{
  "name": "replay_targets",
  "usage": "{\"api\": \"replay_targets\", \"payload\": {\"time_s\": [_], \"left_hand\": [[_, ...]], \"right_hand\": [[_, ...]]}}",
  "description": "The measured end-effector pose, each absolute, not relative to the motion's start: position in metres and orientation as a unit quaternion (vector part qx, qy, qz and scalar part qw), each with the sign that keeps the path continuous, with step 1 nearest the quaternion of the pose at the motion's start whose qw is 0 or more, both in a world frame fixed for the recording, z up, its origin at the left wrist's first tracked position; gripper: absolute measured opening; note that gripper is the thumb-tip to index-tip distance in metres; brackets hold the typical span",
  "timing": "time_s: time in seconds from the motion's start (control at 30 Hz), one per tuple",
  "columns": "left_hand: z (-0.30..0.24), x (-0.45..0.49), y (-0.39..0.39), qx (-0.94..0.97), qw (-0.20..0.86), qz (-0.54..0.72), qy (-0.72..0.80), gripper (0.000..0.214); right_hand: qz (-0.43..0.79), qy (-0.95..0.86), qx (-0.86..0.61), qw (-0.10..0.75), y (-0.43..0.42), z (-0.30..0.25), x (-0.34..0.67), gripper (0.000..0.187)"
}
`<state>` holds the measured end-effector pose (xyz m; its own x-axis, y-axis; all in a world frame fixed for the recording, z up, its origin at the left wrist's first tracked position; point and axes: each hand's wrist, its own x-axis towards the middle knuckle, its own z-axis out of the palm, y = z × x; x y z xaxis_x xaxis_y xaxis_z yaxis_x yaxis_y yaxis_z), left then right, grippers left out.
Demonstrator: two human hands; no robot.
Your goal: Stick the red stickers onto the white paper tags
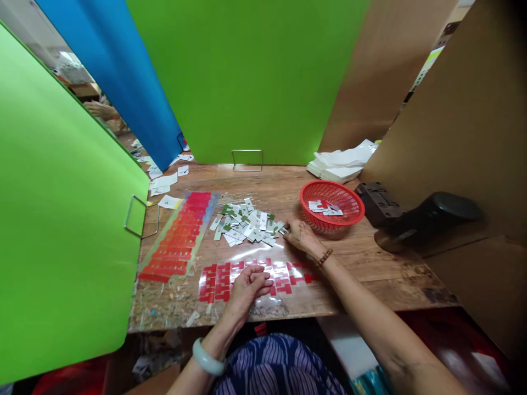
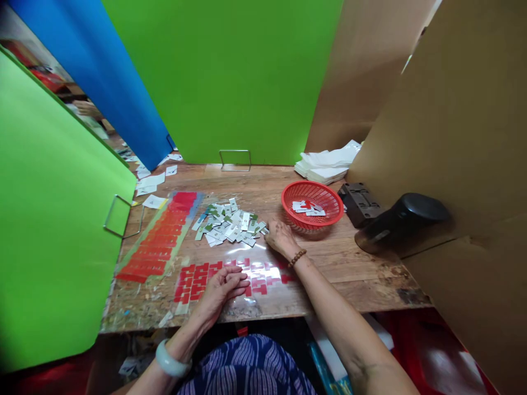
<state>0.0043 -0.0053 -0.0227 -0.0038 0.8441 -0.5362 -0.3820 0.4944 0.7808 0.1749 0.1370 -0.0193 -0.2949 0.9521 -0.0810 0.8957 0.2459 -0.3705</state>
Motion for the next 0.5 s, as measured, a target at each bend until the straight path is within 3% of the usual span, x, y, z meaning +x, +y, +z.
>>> {"api": "replay_targets", "payload": {"time_s": [0.5], "left_hand": [[-0.023,0.0,-0.01,0.234,0.661,0.453,0.551,0.032]], "right_hand": [[0.235,-0.787,-0.552,0.143,0.141,-0.008,0.189,0.014]]}}
